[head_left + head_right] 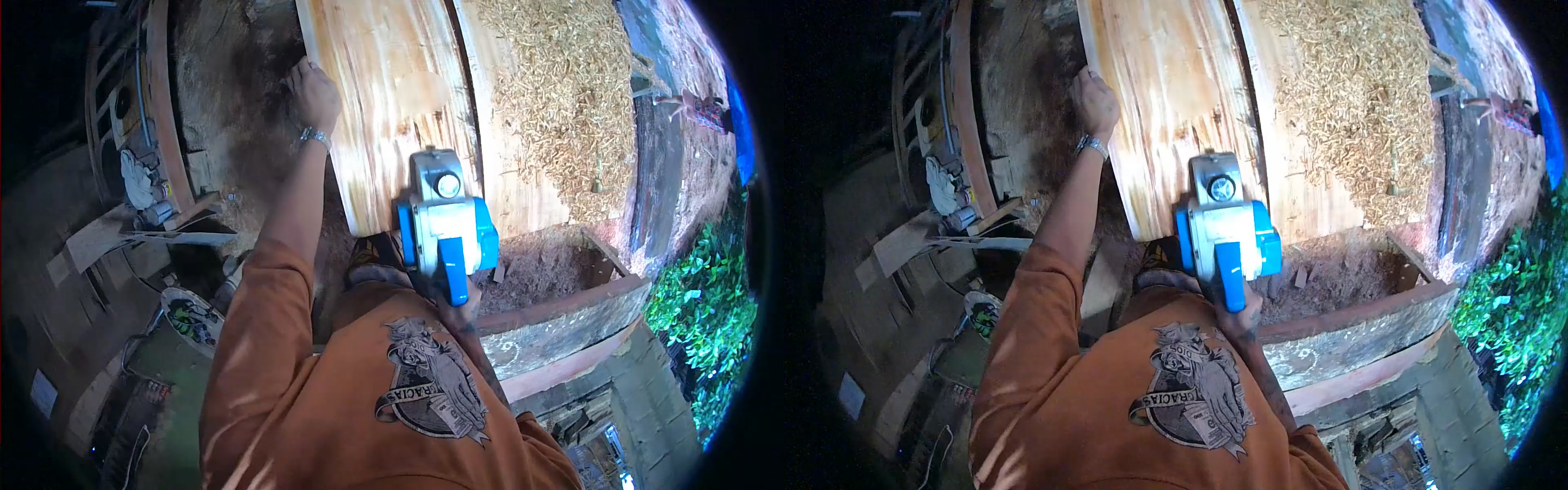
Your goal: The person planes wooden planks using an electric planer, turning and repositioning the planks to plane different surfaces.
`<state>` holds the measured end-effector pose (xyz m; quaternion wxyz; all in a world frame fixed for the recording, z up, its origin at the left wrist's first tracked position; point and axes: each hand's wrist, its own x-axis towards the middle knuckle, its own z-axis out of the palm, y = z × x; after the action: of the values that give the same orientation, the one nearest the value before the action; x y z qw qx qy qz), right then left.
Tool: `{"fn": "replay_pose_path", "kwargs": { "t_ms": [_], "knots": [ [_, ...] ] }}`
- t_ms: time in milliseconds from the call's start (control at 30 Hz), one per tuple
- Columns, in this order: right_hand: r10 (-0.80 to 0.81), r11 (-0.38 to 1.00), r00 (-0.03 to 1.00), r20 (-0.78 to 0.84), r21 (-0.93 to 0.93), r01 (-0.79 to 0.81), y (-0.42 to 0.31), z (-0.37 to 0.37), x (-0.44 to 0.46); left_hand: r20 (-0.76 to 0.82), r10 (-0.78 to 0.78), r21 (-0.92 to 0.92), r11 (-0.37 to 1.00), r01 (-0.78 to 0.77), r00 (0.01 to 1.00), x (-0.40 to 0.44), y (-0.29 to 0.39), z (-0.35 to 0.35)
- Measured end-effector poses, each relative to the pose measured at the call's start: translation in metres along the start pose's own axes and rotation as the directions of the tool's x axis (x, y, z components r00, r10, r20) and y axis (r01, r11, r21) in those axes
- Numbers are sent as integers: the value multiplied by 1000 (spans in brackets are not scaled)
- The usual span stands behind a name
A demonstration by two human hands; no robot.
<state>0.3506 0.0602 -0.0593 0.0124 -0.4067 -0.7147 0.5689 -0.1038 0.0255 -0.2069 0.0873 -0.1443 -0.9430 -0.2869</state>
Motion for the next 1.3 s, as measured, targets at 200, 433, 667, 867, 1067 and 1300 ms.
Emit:
{"fn": "replay_pose_path", "kwargs": {
  "t_ms": [200, 433, 667, 867, 1067, 1300],
  "knots": [
    [-105, 994, 994, 5, -2, 105, -34, 15, 68, -13, -4, 4, 1000, 4, 1000, 2, -1, 1],
    [-227, 974, 971, -75, -46, 224, -107, 35, 180, -19, -23, -4, 1000, 22, 1000, 5, 4, -2],
    [-286, 956, 951, -120, -102, 275, -181, 61, 300, -64, -25, -28, 999, 24, 998, 6, 10, -5],
    [-387, 916, 895, -221, -205, 345, -219, 91, 416, -111, 31, -78, 996, -40, 993, 9, 7, -4],
    [-403, 868, 900, -165, -380, 319, -287, 106, 535, -41, 47, -48, 998, -48, 998, 9, 11, -17],
    [-448, 858, 882, -147, -348, 378, -245, 93, 520, -57, -91, 94, 991, 96, 994, 6, 12, -13]
  ]
}}
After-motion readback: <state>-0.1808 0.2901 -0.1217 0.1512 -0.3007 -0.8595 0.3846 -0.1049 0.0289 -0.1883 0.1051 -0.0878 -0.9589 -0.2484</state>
